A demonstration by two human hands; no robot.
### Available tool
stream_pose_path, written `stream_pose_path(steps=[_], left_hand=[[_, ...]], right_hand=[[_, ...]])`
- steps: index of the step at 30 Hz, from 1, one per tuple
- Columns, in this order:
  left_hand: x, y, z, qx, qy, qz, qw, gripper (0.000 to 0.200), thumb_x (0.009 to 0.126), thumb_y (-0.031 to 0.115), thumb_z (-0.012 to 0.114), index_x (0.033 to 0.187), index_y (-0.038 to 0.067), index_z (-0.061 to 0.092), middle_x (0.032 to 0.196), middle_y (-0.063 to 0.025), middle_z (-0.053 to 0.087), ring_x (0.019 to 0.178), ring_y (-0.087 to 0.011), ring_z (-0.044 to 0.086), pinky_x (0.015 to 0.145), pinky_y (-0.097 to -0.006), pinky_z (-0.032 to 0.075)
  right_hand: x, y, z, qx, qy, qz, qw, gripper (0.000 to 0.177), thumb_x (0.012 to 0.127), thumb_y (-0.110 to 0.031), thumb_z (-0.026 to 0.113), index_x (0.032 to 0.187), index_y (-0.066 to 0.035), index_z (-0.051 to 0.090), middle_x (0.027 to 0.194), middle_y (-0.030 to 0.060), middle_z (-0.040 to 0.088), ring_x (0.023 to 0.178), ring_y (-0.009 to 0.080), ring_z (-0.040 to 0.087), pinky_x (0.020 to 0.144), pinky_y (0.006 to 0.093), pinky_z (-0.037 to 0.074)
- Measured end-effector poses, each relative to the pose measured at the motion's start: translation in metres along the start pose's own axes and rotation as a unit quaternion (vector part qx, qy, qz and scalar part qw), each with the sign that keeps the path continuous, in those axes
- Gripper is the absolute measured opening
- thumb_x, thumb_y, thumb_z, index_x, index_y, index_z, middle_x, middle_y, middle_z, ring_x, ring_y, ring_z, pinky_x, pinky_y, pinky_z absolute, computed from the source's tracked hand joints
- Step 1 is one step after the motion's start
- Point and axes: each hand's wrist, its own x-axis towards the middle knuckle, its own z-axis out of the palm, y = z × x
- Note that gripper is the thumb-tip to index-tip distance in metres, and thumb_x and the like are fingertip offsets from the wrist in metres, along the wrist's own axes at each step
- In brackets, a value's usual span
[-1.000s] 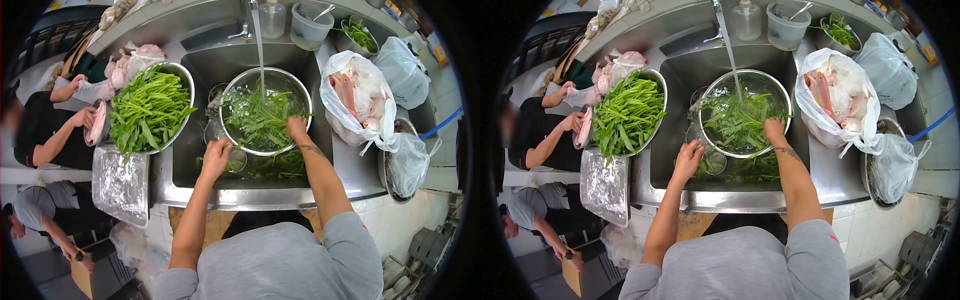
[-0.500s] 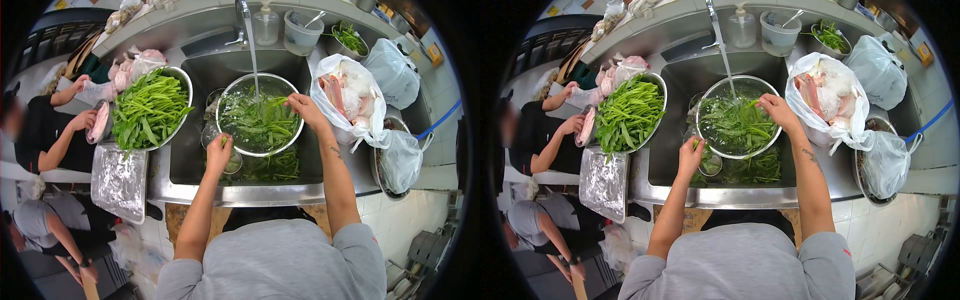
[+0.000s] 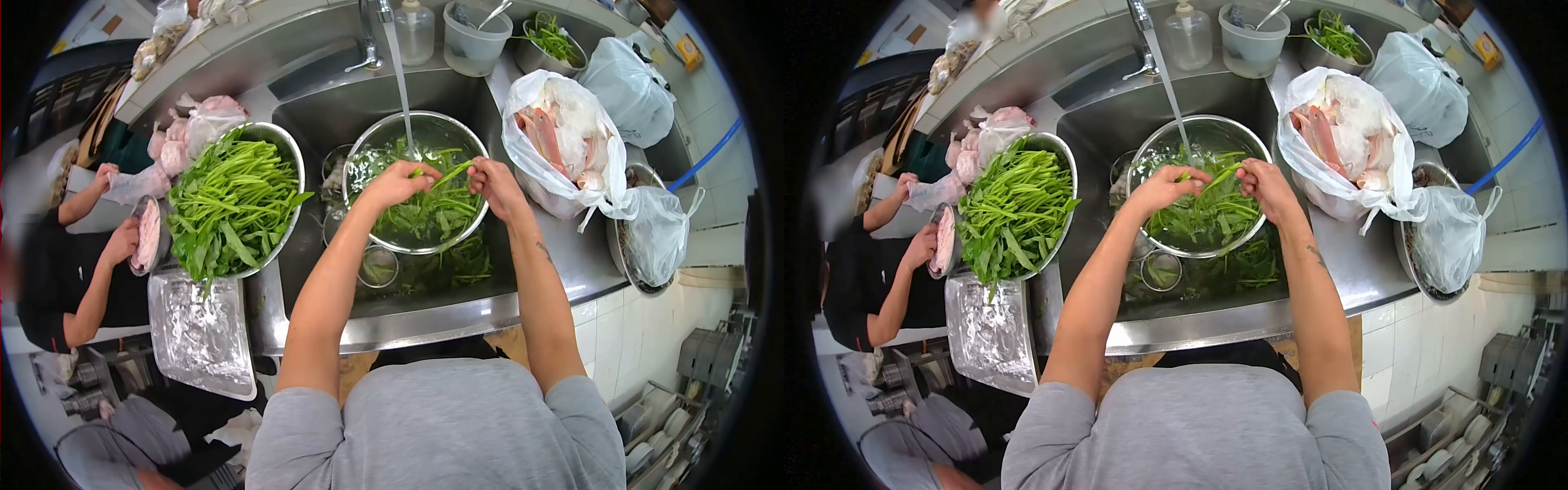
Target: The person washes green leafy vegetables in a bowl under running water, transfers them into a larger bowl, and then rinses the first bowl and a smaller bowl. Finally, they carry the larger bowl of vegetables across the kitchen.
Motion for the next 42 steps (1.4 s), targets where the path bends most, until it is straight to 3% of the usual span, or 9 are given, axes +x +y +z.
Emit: stream_pose_path(steps=[4,7,12,16,19,25,30,37,42], left_hand=[[0.01,-0.003,0.006,0.029,-0.031,0.004,0.999,0.022,0.083,0.022,0.056,0.096,0.006,0.065,0.079,-0.0014,0.063,0.077,-0.0133,0.057,0.078,-0.029,0.043],[0.008,0.002,0.008,-0.043,-0.108,-0.12,0.986,0.019,0.083,0.021,0.058,0.095,0.007,0.064,0.075,0.0009,0.061,0.071,-0.0108,0.054,0.07,-0.0275,0.042],[0.008,-0.024,0.015,-0.027,-0.042,-0.046,0.998,0.018,0.083,0.019,0.057,0.095,0.008,0.064,0.073,-0.0002,0.061,0.066,-0.0108,0.053,0.063,-0.0288,0.043],[0.005,-0.041,0.024,0.084,0.054,0.076,0.992,0.018,0.085,0.019,0.054,0.093,0.006,0.064,0.073,-0.0059,0.062,0.067,-0.0166,0.058,0.064,-0.0324,0.045],[-0.006,-0.034,0.017,0.116,0.091,-0.04,0.988,0.019,0.086,0.02,0.055,0.093,0.005,0.064,0.076,-0.011,0.064,0.072,-0.0224,0.061,0.068,-0.0343,0.046],[-0.039,-0.045,0.004,0.124,0.158,-0.018,0.98,0.023,0.083,0.025,0.056,0.092,0.005,0.064,0.082,-0.021,0.062,0.081,-0.037,0.059,0.072,-0.0426,0.046],[-0.041,-0.039,0.021,0.194,0.188,0.131,0.954,0.015,0.08,0.013,0.059,0.092,0.01,0.066,0.09,-0.0096,0.054,0.084,-0.0288,0.059,0.072,-0.0388,0.047],[-0.033,-0.02,0.054,0.278,0.054,0.142,0.948,0.016,0.081,0.014,0.057,0.094,0.007,0.064,0.092,-0.0085,0.054,0.084,-0.0275,0.058,0.072,-0.0371,0.047],[-0.047,-0.027,0.065,0.173,0.154,0.127,0.965,0.013,0.076,0.013,0.059,0.084,0.003,0.063,0.085,-0.0098,0.056,0.079,-0.0265,0.057,0.068,-0.0344,0.045]], right_hand=[[0.001,0.012,-0.003,0.041,0.009,0.012,0.999,0.019,0.086,-0.018,0.048,0.074,-0.004,0.052,0.063,-0.0007,0.044,0.056,0.0093,0.038,0.056,0.0257,0.036],[0.0,0.014,-0.005,-0.02,0.014,0.019,1.0,0.016,0.084,-0.017,0.048,0.075,-0.005,0.052,0.069,0.0011,0.051,0.059,0.0088,0.04,0.057,0.0251,0.037],[-0.003,0.019,-0.016,0.022,-0.032,0.016,0.999,0.017,0.082,-0.02,0.053,0.071,-0.007,0.053,0.063,-0.0011,0.049,0.056,0.0079,0.04,0.056,0.0237,0.035],[-0.005,0.022,-0.01,-0.252,0.031,0.027,0.967,0.023,0.079,-0.024,0.06,0.066,-0.005,0.059,0.057,-0.0032,0.048,0.054,0.0066,0.037,0.054,0.0229,0.032],[-0.006,0.029,-0.012,-0.302,0.054,0.039,0.951,0.023,0.079,-0.024,0.063,0.067,-0.005,0.064,0.059,-0.0033,0.051,0.054,0.0056,0.037,0.052,0.022,0.031],[-0.023,0.032,-0.031,-0.267,0.028,0.059,0.961,0.018,0.08,-0.02,0.061,0.073,-0.004,0.066,0.065,-0.0029,0.056,0.055,0.0044,0.039,0.052,0.0201,0.032],[-0.026,0.042,-0.041,-0.243,0.008,0.06,0.968,0.02,0.08,-0.021,0.06,0.081,-0.003,0.068,0.068,-0.0041,0.057,0.06,0.0053,0.043,0.057,0.0213,0.035],[-0.034,0.041,-0.023,-0.221,-0.021,0.035,0.974,0.019,0.082,-0.02,0.059,0.083,-0.003,0.066,0.075,-0.0022,0.061,0.064,0.0052,0.046,0.06,0.021,0.036],[-0.051,0.04,-0.009,-0.231,-0.021,0.034,0.972,0.019,0.084,-0.02,0.058,0.084,-0.003,0.066,0.076,-0.0023,0.061,0.068,0.0056,0.049,0.064,0.0213,0.039]])
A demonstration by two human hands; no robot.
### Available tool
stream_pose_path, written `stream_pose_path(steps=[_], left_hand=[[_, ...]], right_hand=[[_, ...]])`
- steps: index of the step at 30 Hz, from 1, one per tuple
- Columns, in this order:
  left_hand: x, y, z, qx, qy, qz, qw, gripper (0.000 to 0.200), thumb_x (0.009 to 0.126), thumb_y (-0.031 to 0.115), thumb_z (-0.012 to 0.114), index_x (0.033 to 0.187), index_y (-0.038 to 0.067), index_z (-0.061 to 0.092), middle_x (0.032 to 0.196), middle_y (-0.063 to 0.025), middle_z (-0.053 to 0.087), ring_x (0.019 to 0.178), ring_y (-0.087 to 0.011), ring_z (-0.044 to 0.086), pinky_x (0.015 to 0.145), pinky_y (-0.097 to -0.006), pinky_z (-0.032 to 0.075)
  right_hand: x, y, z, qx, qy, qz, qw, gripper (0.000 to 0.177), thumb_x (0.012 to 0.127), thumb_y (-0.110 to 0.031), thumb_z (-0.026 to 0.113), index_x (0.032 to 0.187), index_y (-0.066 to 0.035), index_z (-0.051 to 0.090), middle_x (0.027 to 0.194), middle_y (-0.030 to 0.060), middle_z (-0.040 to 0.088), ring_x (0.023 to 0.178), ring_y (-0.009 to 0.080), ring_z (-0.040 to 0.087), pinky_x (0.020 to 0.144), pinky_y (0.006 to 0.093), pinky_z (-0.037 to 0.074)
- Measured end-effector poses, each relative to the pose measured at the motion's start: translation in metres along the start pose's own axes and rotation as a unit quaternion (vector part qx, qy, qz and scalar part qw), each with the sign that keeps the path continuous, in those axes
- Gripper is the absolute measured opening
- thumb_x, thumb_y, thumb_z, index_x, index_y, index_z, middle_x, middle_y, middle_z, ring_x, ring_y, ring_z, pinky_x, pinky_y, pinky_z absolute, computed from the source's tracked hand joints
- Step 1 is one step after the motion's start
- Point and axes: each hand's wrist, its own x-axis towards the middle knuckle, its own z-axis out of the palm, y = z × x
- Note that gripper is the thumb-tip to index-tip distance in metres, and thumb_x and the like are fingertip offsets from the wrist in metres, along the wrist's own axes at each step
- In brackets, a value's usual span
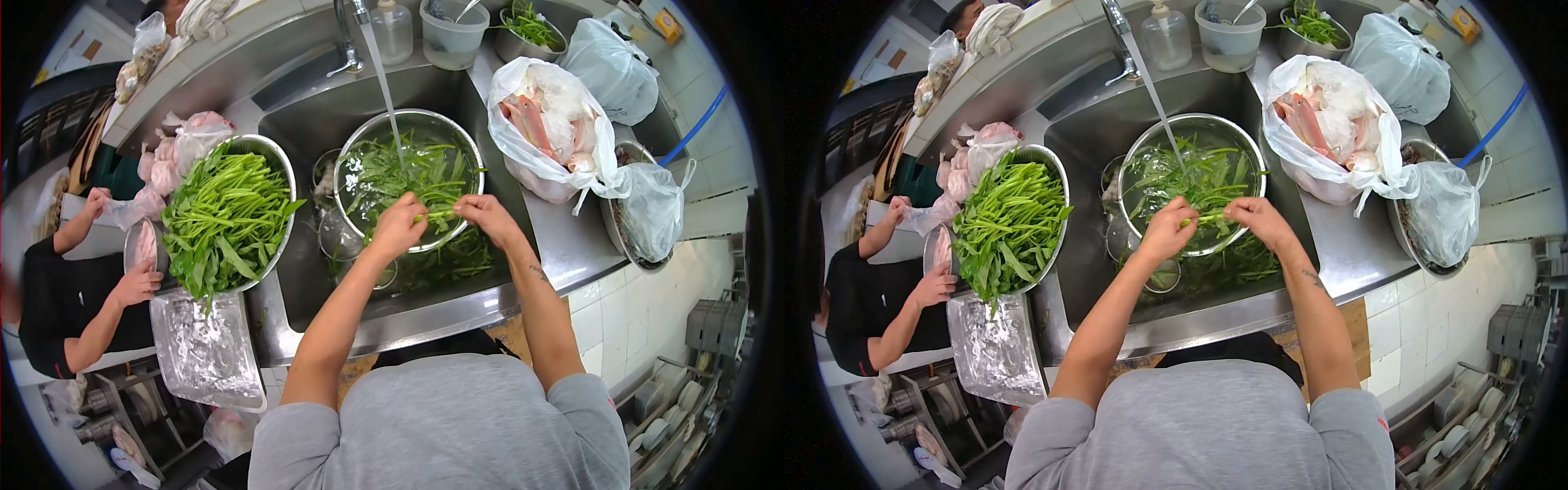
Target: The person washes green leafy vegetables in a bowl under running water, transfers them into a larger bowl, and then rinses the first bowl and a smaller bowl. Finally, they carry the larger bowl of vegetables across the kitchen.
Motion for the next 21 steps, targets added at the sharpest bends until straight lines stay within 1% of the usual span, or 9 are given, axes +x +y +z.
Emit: stream_pose_path(steps=[3,5,9,10,11,12,15,17,21], left_hand=[[-0.011,-0.04,0.014,-0.069,0.17,-0.13,0.974,0.013,0.076,0.014,0.06,0.081,0.002,0.064,0.084,-0.0086,0.057,0.077,-0.0224,0.057,0.07,-0.0305,0.044],[-0.028,-0.056,-0.013,-0.14,0.217,-0.224,0.94,0.015,0.079,0.015,0.059,0.08,0.002,0.065,0.084,-0.0079,0.057,0.079,-0.0193,0.056,0.074,-0.0284,0.043],[-0.061,-0.043,-0.046,-0.101,0.168,-0.19,0.962,0.017,0.087,0.015,0.056,0.086,0.001,0.066,0.087,-0.0093,0.059,0.085,-0.02,0.057,0.078,-0.0297,0.043],[-0.069,-0.041,-0.046,-0.101,0.163,-0.178,0.965,0.017,0.086,0.015,0.056,0.087,0.001,0.065,0.088,-0.0095,0.06,0.086,-0.02,0.057,0.078,-0.0299,0.043],[-0.077,-0.04,-0.046,-0.101,0.159,-0.168,0.968,0.016,0.086,0.014,0.056,0.088,0.001,0.065,0.089,-0.0097,0.06,0.086,-0.0199,0.057,0.078,-0.0301,0.043],[-0.083,-0.038,-0.039,-0.09,0.141,-0.173,0.971,0.013,0.086,0.012,0.057,0.091,0.002,0.065,0.091,-0.0103,0.061,0.088,-0.0204,0.058,0.079,-0.0305,0.044],[-0.097,-0.018,-0.019,0.002,0.108,-0.112,0.988,0.01,0.082,0.012,0.06,0.088,0.004,0.064,0.082,-0.0117,0.059,0.082,-0.0293,0.055,0.072,-0.0364,0.044],[-0.106,-0.005,-0.012,0.043,0.079,-0.108,0.99,0.009,0.08,0.01,0.06,0.087,0.005,0.063,0.083,-0.0109,0.059,0.083,-0.0314,0.054,0.072,-0.0374,0.044],[-0.118,-0.012,-0.012,0.048,0.116,-0.125,0.984,0.008,0.082,0.011,0.059,0.087,0.005,0.063,0.084,-0.0089,0.061,0.083,-0.0287,0.054,0.073,-0.0392,0.043]], right_hand=[[-0.014,-0.002,0.009,-0.058,-0.022,-0.054,0.997,0.02,0.081,-0.022,0.062,0.086,-0.003,0.066,0.075,0.0004,0.063,0.074,0.0122,0.057,0.073,0.0253,0.043],[-0.025,0.012,-0.012,-0.251,-0.072,-0.045,0.964,0.024,0.078,-0.023,0.064,0.095,-0.005,0.065,0.088,0.0065,0.064,0.083,0.0199,0.059,0.079,0.0283,0.043],[-0.036,0.015,-0.024,-0.584,-0.114,0.04,0.803,0.041,0.072,-0.022,0.066,0.112,-0.013,0.06,0.119,0.0168,0.053,0.106,0.033,0.052,0.093,0.0331,0.04],[-0.017,0.023,-0.028,-0.496,-0.118,0.013,0.86,0.048,0.072,-0.017,0.064,0.119,-0.011,0.055,0.129,0.0174,0.042,0.115,0.0345,0.044,0.099,0.0344,0.036],[0.012,0.042,-0.031,-0.418,-0.089,-0.113,0.897,0.044,0.072,-0.011,0.061,0.116,-0.006,0.056,0.123,0.0188,0.047,0.113,0.0362,0.046,0.099,0.0371,0.036],[0.043,0.056,-0.029,-0.378,-0.048,-0.143,0.913,0.04,0.072,-0.002,0.055,0.113,-0.003,0.057,0.12,0.0207,0.049,0.111,0.0376,0.047,0.098,0.0388,0.037],[0.114,0.089,-0.016,-0.507,0.157,-0.135,0.837,0.039,0.072,0.004,0.051,0.109,-0.005,0.06,0.12,0.0169,0.053,0.116,0.0345,0.043,0.098,0.0421,0.034],[0.133,0.1,-0.009,-0.611,0.082,0.014,0.787,0.033,0.073,-0.002,0.055,0.105,-0.006,0.062,0.117,0.0132,0.055,0.118,0.0304,0.041,0.098,0.0432,0.032],[0.117,0.045,-0.001,-0.651,0.121,-0.152,0.734,0.026,0.073,-0.011,0.06,0.099,-0.008,0.062,0.106,0.0087,0.057,0.109,0.0279,0.046,0.092,0.0431,0.035]])
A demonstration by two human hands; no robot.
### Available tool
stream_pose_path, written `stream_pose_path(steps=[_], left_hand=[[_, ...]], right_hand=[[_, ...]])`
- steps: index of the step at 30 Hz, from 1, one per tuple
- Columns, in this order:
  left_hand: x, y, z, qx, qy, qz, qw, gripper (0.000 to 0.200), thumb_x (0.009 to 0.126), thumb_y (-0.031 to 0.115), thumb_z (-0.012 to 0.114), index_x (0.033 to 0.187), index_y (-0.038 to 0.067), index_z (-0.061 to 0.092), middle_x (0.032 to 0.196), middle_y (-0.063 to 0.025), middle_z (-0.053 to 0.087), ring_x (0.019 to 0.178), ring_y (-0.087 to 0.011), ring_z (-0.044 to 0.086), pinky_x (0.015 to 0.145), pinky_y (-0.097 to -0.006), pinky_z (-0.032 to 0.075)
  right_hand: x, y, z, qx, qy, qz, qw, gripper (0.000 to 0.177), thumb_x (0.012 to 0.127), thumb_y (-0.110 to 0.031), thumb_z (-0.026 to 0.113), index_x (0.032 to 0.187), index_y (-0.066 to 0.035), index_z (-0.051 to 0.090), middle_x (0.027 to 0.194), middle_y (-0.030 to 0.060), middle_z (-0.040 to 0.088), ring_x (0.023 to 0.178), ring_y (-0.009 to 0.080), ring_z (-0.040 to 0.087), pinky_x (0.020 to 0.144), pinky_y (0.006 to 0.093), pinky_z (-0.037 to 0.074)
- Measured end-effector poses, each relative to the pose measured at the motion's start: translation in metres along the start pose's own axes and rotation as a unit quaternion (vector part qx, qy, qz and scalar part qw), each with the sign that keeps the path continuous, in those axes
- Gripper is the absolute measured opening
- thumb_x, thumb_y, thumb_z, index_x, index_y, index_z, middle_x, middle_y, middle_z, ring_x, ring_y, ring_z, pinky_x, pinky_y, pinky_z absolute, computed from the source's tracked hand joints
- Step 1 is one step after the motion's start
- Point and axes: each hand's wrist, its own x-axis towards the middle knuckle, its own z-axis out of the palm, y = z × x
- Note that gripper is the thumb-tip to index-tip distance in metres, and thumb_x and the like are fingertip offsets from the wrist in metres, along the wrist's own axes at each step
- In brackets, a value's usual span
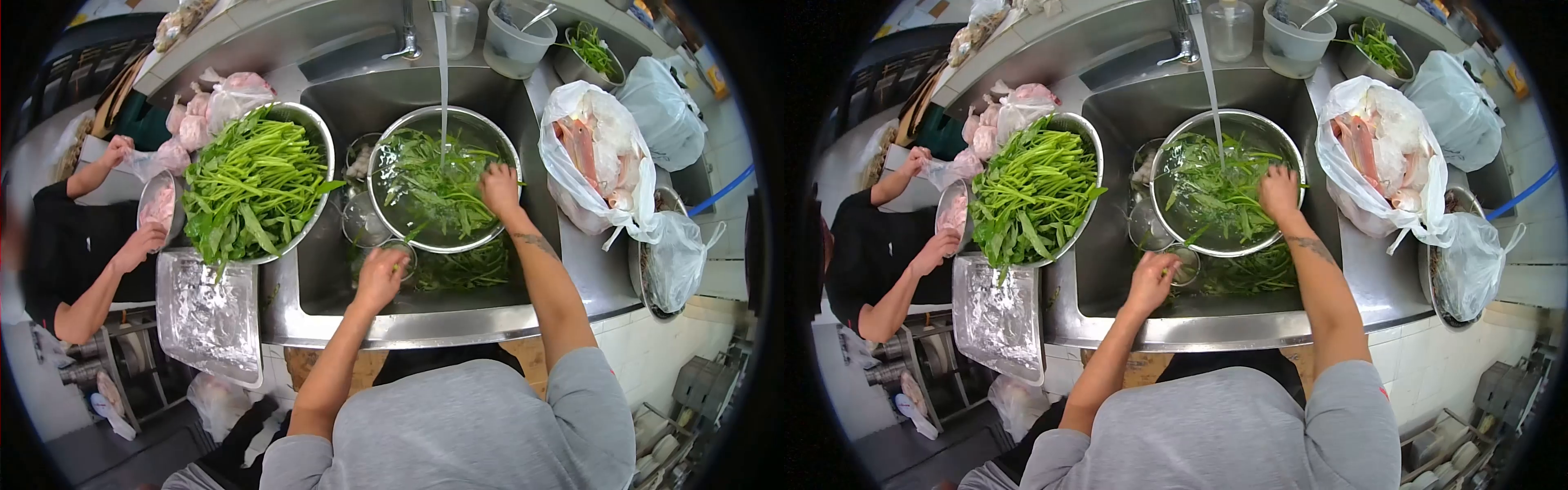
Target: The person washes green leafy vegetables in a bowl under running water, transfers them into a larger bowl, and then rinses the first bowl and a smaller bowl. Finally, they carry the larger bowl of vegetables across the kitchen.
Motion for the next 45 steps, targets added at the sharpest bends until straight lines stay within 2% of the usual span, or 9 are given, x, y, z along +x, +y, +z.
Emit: stream_pose_path(steps=[4,11,17,18,23,29,35,40,45], left_hand=[[0.009,-0.007,-0.008,0.06,-0.018,-0.007,0.998,0.013,0.087,0.017,0.055,0.088,0.006,0.063,0.083,-0.0069,0.062,0.08,-0.0269,0.054,0.071,-0.039,0.04],[0.044,0.019,-0.005,-0.064,-0.021,-0.021,0.997,0.019,0.086,0.019,0.056,0.086,0.0,0.059,0.077,-0.0163,0.057,0.076,-0.0362,0.055,0.067,-0.0417,0.043],[0.071,0.043,-0.008,-0.041,-0.02,0.055,0.997,0.03,0.084,0.019,0.059,0.113,0.015,0.059,0.092,-0.0165,0.054,0.074,-0.0316,0.057,0.067,-0.038,0.044],[0.076,0.053,-0.003,-0.033,-0.097,0.041,0.994,0.041,0.084,0.019,0.057,0.125,0.024,0.052,0.095,-0.0155,0.051,0.078,-0.0324,0.057,0.07,-0.0395,0.046],[0.09,0.011,0.074,0.149,-0.213,0.0,0.965,0.035,0.083,0.027,0.058,0.113,0.01,0.057,0.109,-0.0164,0.053,0.094,-0.0355,0.057,0.081,-0.0445,0.046],[0.069,-0.019,0.07,0.162,-0.323,-0.067,0.93,0.03,0.081,0.026,0.061,0.099,0.003,0.062,0.101,-0.019,0.06,0.096,-0.0362,0.057,0.081,-0.0441,0.046],[0.072,-0.009,0.024,0.046,-0.169,-0.116,0.978,0.02,0.078,0.012,0.059,0.093,0.001,0.063,0.093,-0.0243,0.061,0.09,-0.0398,0.058,0.079,-0.044,0.047],[0.114,-0.014,-0.004,-0.009,0.068,-0.051,0.996,0.017,0.078,0.01,0.059,0.094,0.003,0.062,0.094,-0.0228,0.058,0.089,-0.0401,0.056,0.079,-0.0446,0.045],[0.158,-0.006,0.005,0.027,0.134,0.013,0.99,0.028,0.077,0.011,0.062,0.104,0.008,0.057,0.098,-0.0154,0.057,0.086,-0.037,0.057,0.077,-0.0426,0.046]], right_hand=[[0.001,-0.006,-0.107,0.086,0.202,-0.133,0.966,0.015,0.072,-0.013,0.062,0.087,-0.008,0.059,0.093,0.0068,0.058,0.099,0.0278,0.05,0.086,0.0415,0.038],[-0.012,-0.004,-0.186,0.217,0.18,-0.093,0.955,0.01,0.077,-0.009,0.06,0.084,-0.003,0.055,0.079,0.0118,0.055,0.081,0.0311,0.051,0.074,0.0382,0.039],[-0.024,-0.01,-0.199,0.257,0.238,-0.063,0.934,0.008,0.078,-0.008,0.06,0.081,-0.002,0.055,0.077,0.0117,0.055,0.075,0.0274,0.053,0.07,0.0367,0.039],[-0.026,-0.014,-0.203,0.262,0.238,-0.069,0.933,0.009,0.078,-0.008,0.06,0.08,-0.001,0.055,0.076,0.0116,0.056,0.074,0.0268,0.053,0.07,0.0361,0.039],[-0.026,-0.019,-0.211,0.273,0.262,-0.076,0.923,0.011,0.077,-0.011,0.062,0.078,-0.001,0.056,0.072,0.0116,0.057,0.067,0.0255,0.053,0.065,0.0349,0.041],[-0.022,0.0,-0.178,0.316,0.183,0.031,0.93,0.015,0.079,-0.013,0.061,0.082,0.001,0.058,0.074,0.0149,0.059,0.064,0.0257,0.057,0.061,0.0357,0.045],[-0.003,0.005,-0.143,0.383,0.111,0.091,0.912,0.024,0.08,-0.024,0.06,0.087,-0.001,0.06,0.071,0.0159,0.062,0.067,0.0255,0.06,0.065,0.0339,0.046],[0.012,0.009,-0.129,0.405,0.107,0.089,0.904,0.025,0.08,-0.025,0.061,0.086,-0.001,0.06,0.07,0.0142,0.062,0.066,0.0231,0.059,0.063,0.033,0.044],[0.011,0.004,-0.133,0.43,0.1,0.09,0.893,0.025,0.08,-0.025,0.061,0.084,0.0,0.059,0.068,0.0104,0.06,0.065,0.0184,0.055,0.063,0.0311,0.043]])
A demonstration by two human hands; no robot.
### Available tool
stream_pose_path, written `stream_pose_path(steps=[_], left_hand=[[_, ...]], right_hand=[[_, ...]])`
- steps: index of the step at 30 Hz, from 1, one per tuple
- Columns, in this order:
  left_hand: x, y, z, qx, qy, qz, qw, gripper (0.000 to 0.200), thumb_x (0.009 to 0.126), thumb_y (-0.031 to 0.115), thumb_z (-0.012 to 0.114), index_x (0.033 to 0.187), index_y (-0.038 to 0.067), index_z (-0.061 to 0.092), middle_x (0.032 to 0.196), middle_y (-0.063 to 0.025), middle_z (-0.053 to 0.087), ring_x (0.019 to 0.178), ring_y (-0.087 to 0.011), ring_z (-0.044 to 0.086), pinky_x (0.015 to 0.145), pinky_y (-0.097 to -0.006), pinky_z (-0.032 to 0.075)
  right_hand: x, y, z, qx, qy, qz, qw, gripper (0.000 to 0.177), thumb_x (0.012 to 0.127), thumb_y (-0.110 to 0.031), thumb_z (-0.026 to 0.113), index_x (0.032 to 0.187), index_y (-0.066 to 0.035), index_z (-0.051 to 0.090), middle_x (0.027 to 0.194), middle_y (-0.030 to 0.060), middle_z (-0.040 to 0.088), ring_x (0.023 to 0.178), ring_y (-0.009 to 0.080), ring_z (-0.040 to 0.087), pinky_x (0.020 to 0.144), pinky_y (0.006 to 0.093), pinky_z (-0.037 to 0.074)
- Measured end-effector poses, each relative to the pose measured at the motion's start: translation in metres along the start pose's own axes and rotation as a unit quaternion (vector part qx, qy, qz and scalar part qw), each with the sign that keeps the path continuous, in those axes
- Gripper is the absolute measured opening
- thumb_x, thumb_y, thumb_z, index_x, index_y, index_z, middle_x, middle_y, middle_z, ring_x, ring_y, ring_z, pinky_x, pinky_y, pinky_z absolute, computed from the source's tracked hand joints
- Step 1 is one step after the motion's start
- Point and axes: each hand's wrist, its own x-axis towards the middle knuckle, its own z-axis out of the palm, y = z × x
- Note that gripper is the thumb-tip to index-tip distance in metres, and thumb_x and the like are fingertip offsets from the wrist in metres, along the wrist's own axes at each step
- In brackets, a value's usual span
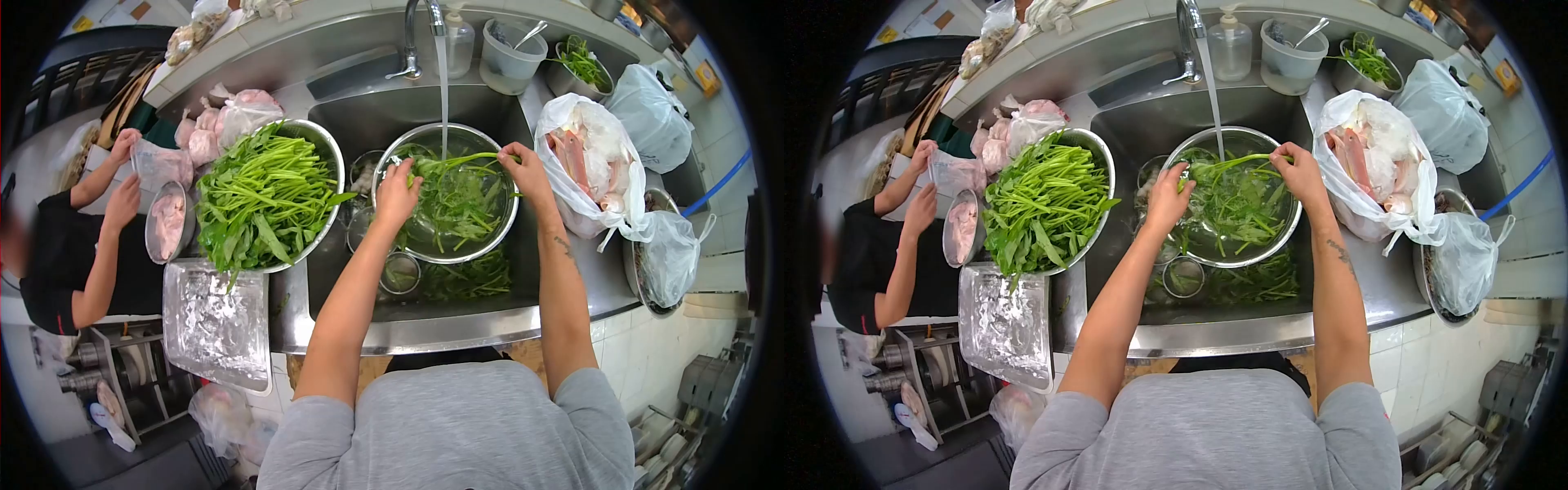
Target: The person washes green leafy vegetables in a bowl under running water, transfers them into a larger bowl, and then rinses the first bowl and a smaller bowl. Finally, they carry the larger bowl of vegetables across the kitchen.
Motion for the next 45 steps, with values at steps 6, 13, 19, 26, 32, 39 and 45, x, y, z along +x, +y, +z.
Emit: stream_pose_path(steps=[6,13,19,26,32,39,45], left_hand=[[0.012,-0.005,0.016,0.078,-0.057,0.064,0.993,0.024,0.073,0.012,0.064,0.095,0.008,0.054,0.097,-0.0116,0.053,0.08,-0.0359,0.059,0.067,-0.0469,0.048],[-0.003,-0.014,0.003,0.2,-0.079,-0.068,0.974,0.021,0.073,0.017,0.062,0.091,0.005,0.062,0.092,-0.0158,0.06,0.082,-0.0359,0.06,0.07,-0.0449,0.049],[-0.064,-0.002,-0.014,0.218,-0.533,-0.078,0.814,0.031,0.072,0.019,0.064,0.095,-0.002,0.065,0.101,-0.023,0.062,0.097,-0.0346,0.06,0.084,-0.0425,0.048],[-0.007,0.051,-0.017,0.147,-0.311,0.017,0.939,0.032,0.071,0.017,0.064,0.101,0.008,0.064,0.095,-0.0189,0.064,0.091,-0.0336,0.061,0.08,-0.0428,0.048],[0.075,0.072,-0.021,0.156,-0.287,0.038,0.945,0.017,0.072,0.016,0.062,0.086,0.007,0.068,0.082,-0.0201,0.063,0.08,-0.0346,0.062,0.074,-0.0424,0.049],[0.112,0.076,0.008,0.14,-0.15,0.19,0.96,0.019,0.079,0.016,0.059,0.095,0.008,0.064,0.094,-0.014,0.057,0.087,-0.0339,0.059,0.075,-0.044,0.048],[0.13,0.096,0.03,0.002,-0.099,0.202,0.974,0.016,0.078,0.016,0.055,0.084,0.004,0.063,0.083,-0.0147,0.057,0.082,-0.0333,0.058,0.072,-0.0421,0.046]], right_hand=[[0.003,0.013,-0.004,0.023,-0.021,-0.003,1.0,0.024,0.079,-0.024,0.061,0.083,0.0,0.06,0.07,0.008,0.061,0.067,0.0157,0.054,0.064,0.0298,0.043],[-0.002,0.018,0.006,-0.026,0.007,0.025,0.999,0.022,0.078,-0.023,0.061,0.084,-0.001,0.061,0.071,0.0126,0.063,0.067,0.0205,0.059,0.064,0.0315,0.044],[0.006,0.031,-0.001,-0.023,-0.001,0.017,1.0,0.023,0.078,-0.024,0.062,0.084,-0.001,0.061,0.075,0.014,0.064,0.071,0.024,0.061,0.067,0.0335,0.046],[0.027,0.015,0.028,-0.014,-0.009,0.001,1.0,0.025,0.078,-0.025,0.062,0.087,-0.002,0.062,0.079,0.0169,0.064,0.079,0.0298,0.063,0.073,0.0357,0.047],[0.049,-0.008,0.038,-0.013,-0.001,-0.027,1.0,0.025,0.077,-0.024,0.063,0.086,-0.001,0.062,0.082,0.0185,0.064,0.083,0.0328,0.062,0.075,0.0374,0.047],[0.054,-0.023,0.029,-0.001,0.03,-0.027,0.999,0.024,0.078,-0.025,0.063,0.085,-0.002,0.063,0.076,0.0172,0.063,0.075,0.0321,0.062,0.068,0.0371,0.047],[0.032,-0.038,0.021,0.056,0.141,-0.008,0.988,0.022,0.08,-0.022,0.061,0.084,-0.001,0.058,0.073,0.0149,0.062,0.069,0.0262,0.06,0.066,0.0343,0.045]])
